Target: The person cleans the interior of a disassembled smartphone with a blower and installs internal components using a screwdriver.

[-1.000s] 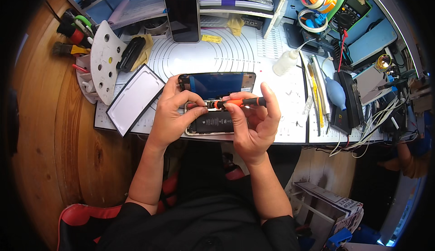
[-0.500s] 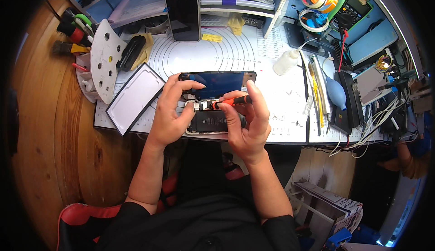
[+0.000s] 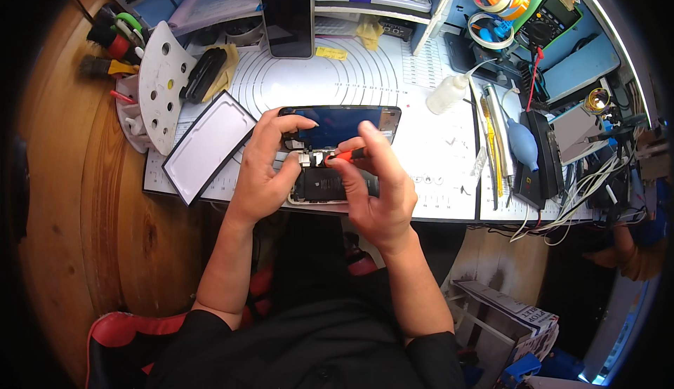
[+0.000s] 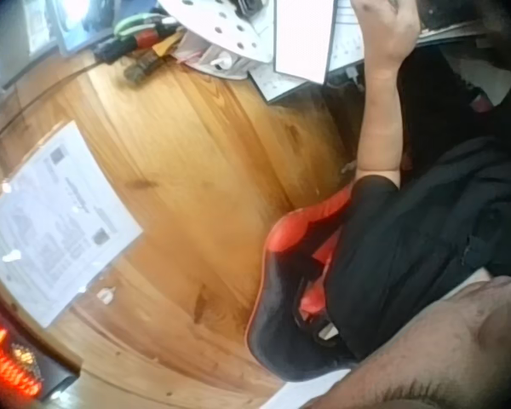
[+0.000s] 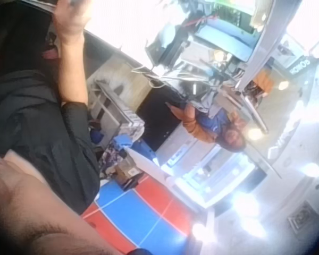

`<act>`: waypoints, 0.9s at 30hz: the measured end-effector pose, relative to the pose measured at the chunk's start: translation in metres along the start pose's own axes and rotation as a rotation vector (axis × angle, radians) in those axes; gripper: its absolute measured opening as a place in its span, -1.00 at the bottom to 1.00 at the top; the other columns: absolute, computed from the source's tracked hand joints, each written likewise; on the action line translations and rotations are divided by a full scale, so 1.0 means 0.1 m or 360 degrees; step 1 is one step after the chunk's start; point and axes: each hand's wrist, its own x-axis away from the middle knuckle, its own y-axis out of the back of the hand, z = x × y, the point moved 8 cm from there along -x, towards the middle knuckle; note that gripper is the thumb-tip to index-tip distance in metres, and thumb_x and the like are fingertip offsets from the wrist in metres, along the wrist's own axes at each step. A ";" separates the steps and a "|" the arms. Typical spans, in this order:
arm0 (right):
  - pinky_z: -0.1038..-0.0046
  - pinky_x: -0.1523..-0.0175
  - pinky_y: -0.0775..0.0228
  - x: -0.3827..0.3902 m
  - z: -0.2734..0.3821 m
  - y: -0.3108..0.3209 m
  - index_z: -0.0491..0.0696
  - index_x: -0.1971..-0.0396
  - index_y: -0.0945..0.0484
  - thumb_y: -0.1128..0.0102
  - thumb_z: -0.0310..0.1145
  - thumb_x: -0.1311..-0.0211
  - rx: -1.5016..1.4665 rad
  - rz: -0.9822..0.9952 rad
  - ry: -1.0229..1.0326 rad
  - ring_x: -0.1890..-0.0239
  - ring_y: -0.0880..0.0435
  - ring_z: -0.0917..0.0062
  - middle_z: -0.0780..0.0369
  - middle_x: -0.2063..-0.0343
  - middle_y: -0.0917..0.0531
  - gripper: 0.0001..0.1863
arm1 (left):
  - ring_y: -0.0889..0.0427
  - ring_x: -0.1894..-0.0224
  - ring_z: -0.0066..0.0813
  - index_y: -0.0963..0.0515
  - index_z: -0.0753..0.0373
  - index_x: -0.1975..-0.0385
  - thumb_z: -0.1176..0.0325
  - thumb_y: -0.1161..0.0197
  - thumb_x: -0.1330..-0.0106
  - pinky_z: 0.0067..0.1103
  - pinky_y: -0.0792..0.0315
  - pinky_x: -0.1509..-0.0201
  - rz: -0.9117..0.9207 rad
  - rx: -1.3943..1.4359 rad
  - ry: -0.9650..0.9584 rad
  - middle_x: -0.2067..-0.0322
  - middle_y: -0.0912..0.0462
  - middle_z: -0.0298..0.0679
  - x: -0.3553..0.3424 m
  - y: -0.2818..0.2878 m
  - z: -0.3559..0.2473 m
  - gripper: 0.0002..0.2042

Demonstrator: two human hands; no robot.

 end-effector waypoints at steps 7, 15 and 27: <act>0.31 0.12 -0.61 -0.48 0.36 -0.24 -0.15 -0.22 -0.56 -0.40 -0.72 -0.04 0.0308 0.0440 0.0256 0.18 -0.74 0.25 0.11 0.13 -0.74 -0.36 | -0.51 -0.16 0.02 -0.49 0.27 -0.12 0.69 -0.05 -0.11 -0.29 -0.38 -0.32 -0.0030 0.0060 -0.0034 -0.05 -0.50 0.02 0.02 0.01 0.06 -0.50; 0.31 0.16 -0.55 -0.57 0.23 -0.26 -0.04 -0.23 -0.60 -0.43 -0.60 -0.08 0.0227 0.0530 0.0034 0.26 -0.65 0.31 0.18 0.24 -0.68 -0.38 | -0.52 -0.12 0.04 -0.49 0.27 -0.10 0.71 -0.04 -0.08 -0.27 -0.39 -0.28 -0.0024 0.0044 -0.0079 -0.01 -0.50 0.00 0.01 0.00 0.07 -0.49; 0.35 0.18 -0.54 -0.57 0.22 -0.24 -0.02 -0.28 -0.57 -0.42 -0.61 -0.06 0.0257 0.0514 0.0046 0.30 -0.64 0.34 0.22 0.29 -0.66 -0.31 | -0.54 -0.10 0.01 -0.49 0.27 -0.10 0.72 -0.05 -0.08 -0.30 -0.43 -0.26 -0.0015 0.0094 -0.0055 0.01 -0.50 0.00 0.00 -0.01 0.05 -0.50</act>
